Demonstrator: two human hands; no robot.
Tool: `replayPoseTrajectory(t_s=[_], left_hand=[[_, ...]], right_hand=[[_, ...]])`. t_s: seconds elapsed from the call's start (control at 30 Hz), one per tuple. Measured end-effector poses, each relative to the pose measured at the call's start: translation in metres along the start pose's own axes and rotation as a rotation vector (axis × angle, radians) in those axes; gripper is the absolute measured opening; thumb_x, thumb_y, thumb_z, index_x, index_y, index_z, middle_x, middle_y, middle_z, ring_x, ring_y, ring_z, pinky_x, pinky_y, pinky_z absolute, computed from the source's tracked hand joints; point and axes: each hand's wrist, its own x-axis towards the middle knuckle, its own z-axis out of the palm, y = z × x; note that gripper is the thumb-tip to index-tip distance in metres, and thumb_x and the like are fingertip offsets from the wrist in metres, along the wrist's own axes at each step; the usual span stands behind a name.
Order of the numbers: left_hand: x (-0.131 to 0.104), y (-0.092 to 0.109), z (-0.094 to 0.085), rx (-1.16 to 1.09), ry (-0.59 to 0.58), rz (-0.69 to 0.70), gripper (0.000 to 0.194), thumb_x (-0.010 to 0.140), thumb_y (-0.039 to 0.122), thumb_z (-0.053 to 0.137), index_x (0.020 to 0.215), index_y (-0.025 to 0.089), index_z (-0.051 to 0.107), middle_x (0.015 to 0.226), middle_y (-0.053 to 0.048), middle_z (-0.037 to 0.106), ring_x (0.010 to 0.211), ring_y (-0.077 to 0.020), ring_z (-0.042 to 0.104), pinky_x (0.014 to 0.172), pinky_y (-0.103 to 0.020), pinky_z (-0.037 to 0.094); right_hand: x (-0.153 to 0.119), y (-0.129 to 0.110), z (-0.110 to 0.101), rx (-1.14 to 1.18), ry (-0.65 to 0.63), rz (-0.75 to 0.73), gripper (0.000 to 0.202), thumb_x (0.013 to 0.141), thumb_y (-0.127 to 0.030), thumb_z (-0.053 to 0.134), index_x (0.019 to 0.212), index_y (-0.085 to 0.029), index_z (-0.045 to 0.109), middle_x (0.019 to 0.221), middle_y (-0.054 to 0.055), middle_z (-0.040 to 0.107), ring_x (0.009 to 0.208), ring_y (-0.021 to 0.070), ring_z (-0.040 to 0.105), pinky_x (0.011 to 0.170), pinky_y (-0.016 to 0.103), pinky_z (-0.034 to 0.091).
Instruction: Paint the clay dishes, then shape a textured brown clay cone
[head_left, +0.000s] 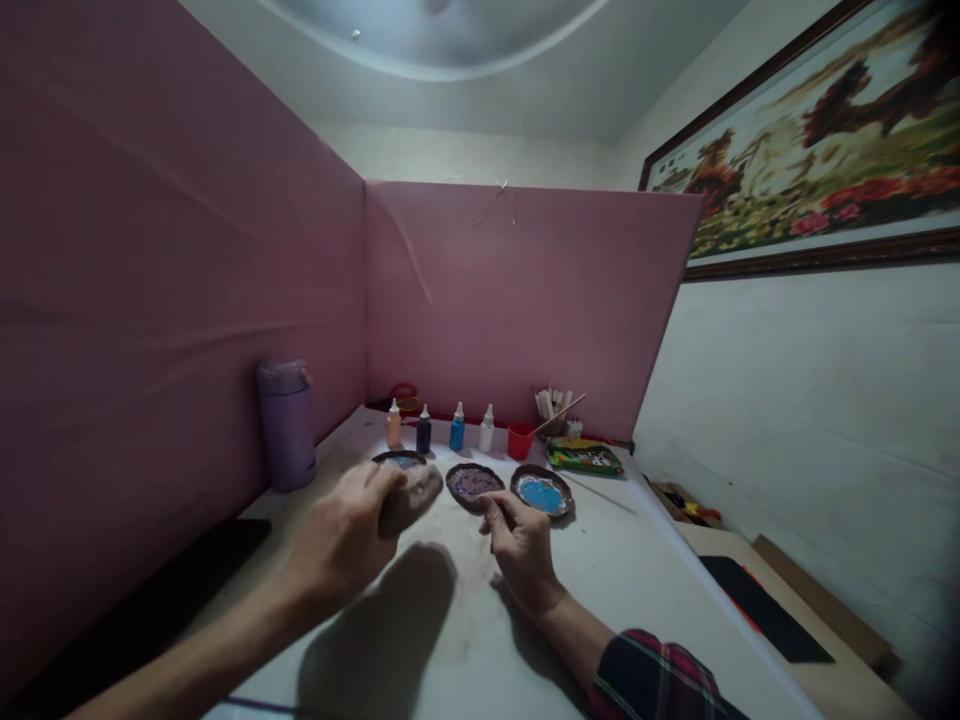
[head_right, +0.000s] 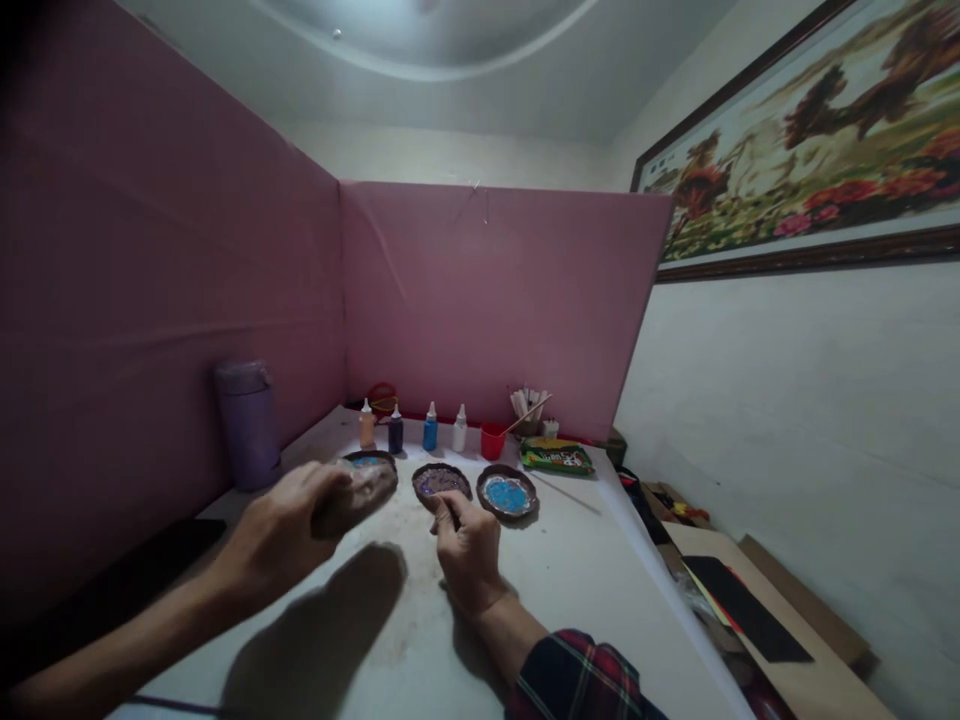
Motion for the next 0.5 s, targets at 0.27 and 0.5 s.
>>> replayPoseTrajectory(t_s=[0.27,0.5], left_hand=[[-0.034,0.007,0.020,0.087,-0.027,0.294,0.039,0.081,0.014,0.048,0.118,0.027,0.051,0.095,-0.008,0.060,0.083,-0.0242,0.053,0.071,-0.037,0.043],[-0.044,0.007,0.023,0.115,-0.099,0.387,0.030,0.087,0.020,0.049,0.116,0.023,0.053,0.098,-0.009,0.060,0.084,-0.0246,0.051,0.073,-0.041,0.043]], right_hand=[[0.003,0.003,-0.001,-0.023,0.020,0.013,0.028,0.090,-0.037,0.050,0.081,-0.016,0.067,0.054,-0.001,0.060,0.045,0.0109,0.052,0.047,0.020,0.038],[0.003,0.006,0.000,-0.025,0.017,0.027,0.029,0.089,-0.039,0.051,0.080,-0.017,0.067,0.053,-0.001,0.060,0.045,0.0110,0.053,0.048,0.020,0.039]])
